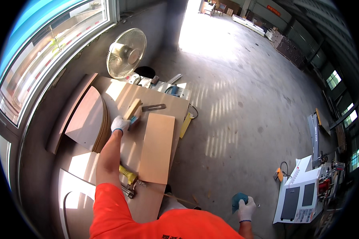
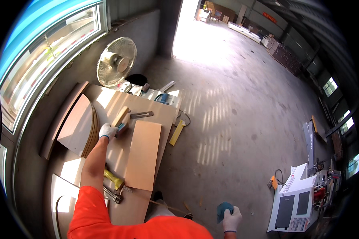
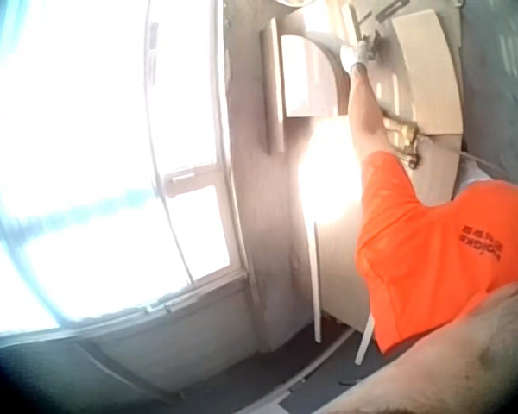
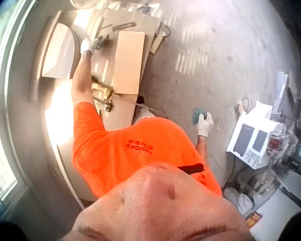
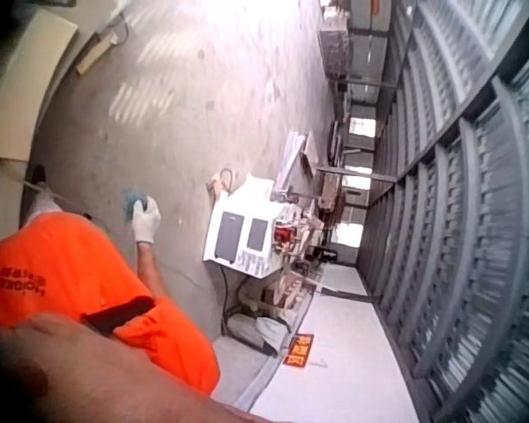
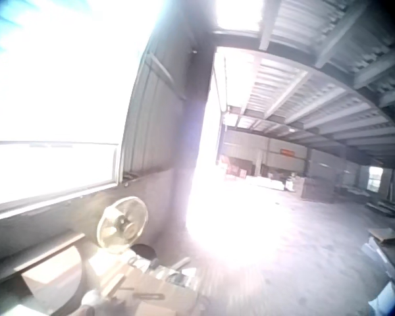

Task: The person applies yellow tape to the edges of a white wooden frame, then uses a utility knife to trim the excess tape. They subsequently sand the edges of the frame using a sanding block and sandpaper to smooth the surface.

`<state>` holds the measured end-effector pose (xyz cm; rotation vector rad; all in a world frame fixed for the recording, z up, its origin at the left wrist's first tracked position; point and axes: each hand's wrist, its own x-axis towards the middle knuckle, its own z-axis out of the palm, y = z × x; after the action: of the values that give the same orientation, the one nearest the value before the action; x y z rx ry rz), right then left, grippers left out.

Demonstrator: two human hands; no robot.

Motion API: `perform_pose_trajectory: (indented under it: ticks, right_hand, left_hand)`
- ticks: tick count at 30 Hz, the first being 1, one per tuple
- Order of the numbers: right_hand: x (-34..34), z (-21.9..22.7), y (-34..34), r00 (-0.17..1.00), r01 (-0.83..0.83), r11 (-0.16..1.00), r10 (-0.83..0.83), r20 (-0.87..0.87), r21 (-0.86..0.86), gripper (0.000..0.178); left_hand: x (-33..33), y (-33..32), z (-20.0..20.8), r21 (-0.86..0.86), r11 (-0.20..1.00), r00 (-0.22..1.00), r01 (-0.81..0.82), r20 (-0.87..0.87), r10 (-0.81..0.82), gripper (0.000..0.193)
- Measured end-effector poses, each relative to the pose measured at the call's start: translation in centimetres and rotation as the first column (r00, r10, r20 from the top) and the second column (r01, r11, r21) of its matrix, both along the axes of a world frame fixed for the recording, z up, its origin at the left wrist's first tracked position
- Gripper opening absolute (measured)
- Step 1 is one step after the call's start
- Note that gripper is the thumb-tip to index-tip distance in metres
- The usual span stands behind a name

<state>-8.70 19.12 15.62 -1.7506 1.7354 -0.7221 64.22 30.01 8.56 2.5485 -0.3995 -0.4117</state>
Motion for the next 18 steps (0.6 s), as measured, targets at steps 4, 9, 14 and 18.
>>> perform_pose_trajectory:
  ticks: [4, 9, 14, 18]
  right_hand:
    - [4.2, 2.9, -1.7, 0.964, -0.159, 0.978, 0.124, -0.234, -0.137, 0.016]
    - [12.4, 6.0, -4.3, 0.955, -0.282, 0.952, 0.266, -0.131, -0.121, 0.022]
    - [21.7, 7.0, -1.4, 0.776, -0.530, 0.842, 0.433, 0.458, 0.101, 0.028]
    - [18.1, 8.8, 3.4, 0.339, -0.769, 0.627, 0.236, 0.911, 0.124, 0.022]
  left_hand:
    - [0.5, 1.9, 5.9, -0.365, 0.914, 0.978, -0.179, 0.037, 0.206, 0.045]
    - [-18.3, 2.7, 15.8, -0.795, 0.603, 0.973, -0.067, -0.186, -0.137, 0.031]
    - [-43.9, 6.6, 15.6, -0.873, 0.484, 0.782, -0.054, -0.339, -0.524, 0.037]
    - [-52.8, 8.4, 14.1, -0.772, 0.629, 0.938, -0.091, -0.278, -0.205, 0.050]
